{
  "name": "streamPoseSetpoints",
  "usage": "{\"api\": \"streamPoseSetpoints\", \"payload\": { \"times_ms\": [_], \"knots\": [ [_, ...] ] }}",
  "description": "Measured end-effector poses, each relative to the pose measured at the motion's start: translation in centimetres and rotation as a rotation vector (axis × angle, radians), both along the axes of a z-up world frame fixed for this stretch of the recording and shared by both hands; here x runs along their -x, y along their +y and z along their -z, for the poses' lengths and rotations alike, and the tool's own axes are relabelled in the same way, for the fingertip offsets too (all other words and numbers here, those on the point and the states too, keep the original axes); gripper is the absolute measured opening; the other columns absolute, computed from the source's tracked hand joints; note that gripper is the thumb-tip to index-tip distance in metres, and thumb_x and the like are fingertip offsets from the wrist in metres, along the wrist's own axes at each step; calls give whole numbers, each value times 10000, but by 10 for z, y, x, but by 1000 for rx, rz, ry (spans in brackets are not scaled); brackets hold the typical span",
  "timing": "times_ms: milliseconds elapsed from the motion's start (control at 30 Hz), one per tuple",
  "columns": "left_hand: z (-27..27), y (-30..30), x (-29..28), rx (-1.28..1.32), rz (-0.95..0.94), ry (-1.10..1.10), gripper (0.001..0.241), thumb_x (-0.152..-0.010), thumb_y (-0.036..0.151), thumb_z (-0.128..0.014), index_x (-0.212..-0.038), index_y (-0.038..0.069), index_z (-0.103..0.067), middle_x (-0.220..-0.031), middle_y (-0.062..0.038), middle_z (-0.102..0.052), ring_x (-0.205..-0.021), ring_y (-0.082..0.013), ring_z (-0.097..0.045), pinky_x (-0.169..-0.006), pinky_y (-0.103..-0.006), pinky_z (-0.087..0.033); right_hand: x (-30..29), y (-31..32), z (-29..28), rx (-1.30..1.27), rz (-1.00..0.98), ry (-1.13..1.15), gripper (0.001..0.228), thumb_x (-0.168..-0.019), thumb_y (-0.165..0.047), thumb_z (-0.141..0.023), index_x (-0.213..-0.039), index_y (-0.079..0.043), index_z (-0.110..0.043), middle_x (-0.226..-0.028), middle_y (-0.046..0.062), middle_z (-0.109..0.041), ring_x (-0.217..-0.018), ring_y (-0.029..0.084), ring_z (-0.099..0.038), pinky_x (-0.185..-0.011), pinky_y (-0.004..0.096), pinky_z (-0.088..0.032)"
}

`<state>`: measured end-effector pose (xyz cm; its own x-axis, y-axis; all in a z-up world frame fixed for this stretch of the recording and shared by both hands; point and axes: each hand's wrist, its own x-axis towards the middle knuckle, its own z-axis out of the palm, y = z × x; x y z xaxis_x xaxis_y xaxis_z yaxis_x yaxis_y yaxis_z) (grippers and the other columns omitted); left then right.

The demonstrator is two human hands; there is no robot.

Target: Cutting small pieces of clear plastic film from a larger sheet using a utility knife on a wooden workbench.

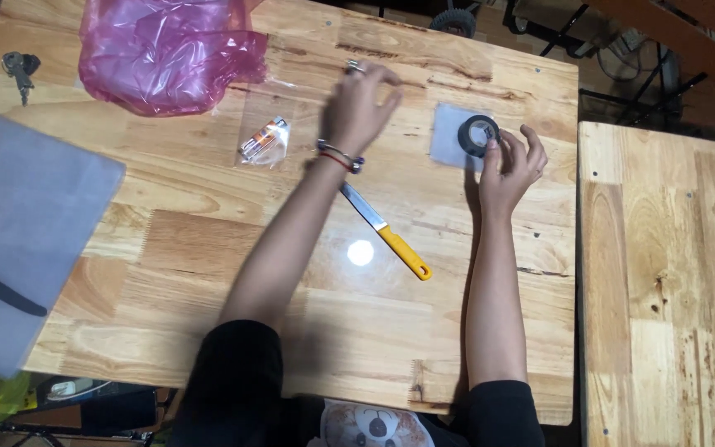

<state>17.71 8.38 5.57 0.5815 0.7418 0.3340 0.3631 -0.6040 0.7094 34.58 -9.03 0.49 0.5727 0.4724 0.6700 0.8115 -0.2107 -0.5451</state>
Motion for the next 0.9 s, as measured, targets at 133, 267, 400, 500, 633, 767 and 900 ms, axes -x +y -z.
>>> {"api": "streamPoseSetpoints", "payload": {
  "times_ms": [133,267,400,500,633,767,900],
  "knots": [
    [-6,33,89,-36,-335,694,686,-664,589,-657,-1146,143,-459,-1163,-93,-498,-1120,-317,-375,-868,-536,-319,7,2,-10,-113,-54,-6,153,-883,-202,-536,-910,-84,-629,-1083,62,-506,-1010,260,-414,-832,405,-354],
    [2,34,163,23,-306,683,472,-657,395,-725,-954,74,-549,-1048,-162,-525,-1059,-354,-433,-824,-512,-344,18,5,-14,-142,-163,-6,102,-906,-120,-535,-921,-74,-624,-1094,55,-462,-1078,238,-382,-903,392,-296],
    [15,42,185,47,-244,546,275,-691,345,-705,-830,144,-581,-937,-77,-518,-994,-318,-470,-784,-462,-374,85,36,-46,-253,-394,124,115,-897,-63,-506,-883,-20,-613,-911,140,-574,-927,292,-543,-850,402,-372],
    [36,50,193,194,-236,383,202,-743,362,-652,-826,184,-609,-826,-27,-540,-892,-272,-544,-742,-434,-437,140,73,-39,41,-600,188,125,-793,-58,-622,-906,-97,-660,-825,93,-638,-842,295,-605,-799,388,-429],
    [37,46,194,57,-322,320,155,-822,285,-581,-803,138,-624,-766,-66,-564,-807,-328,-585,-691,-465,-468,194,108,-24,665,-635,-68,425,-821,-351,-555,-1179,-122,-536,-1233,82,-482,-1170,267,-422,-897,410,-350],
    [24,50,199,109,-416,126,158,-849,289,-563,-846,140,-617,-783,-67,-582,-832,-312,-580,-713,-451,-466,225,101,-21,774,-535,-239,489,-885,-378,-440,-1242,-45,-473,-1294,156,-435,-1219,313,-378,-989,452,-240],
    [18,60,205,302,-533,97,171,-836,399,-538,-855,258,-633,-777,54,-621,-782,-205,-598,-734,-400,-453,232,71,-31,755,-563,-261,470,-892,-351,-432,-1248,-45,-463,-1291,167,-430,-1212,323,-382,-994,508,-213]
  ]
}}
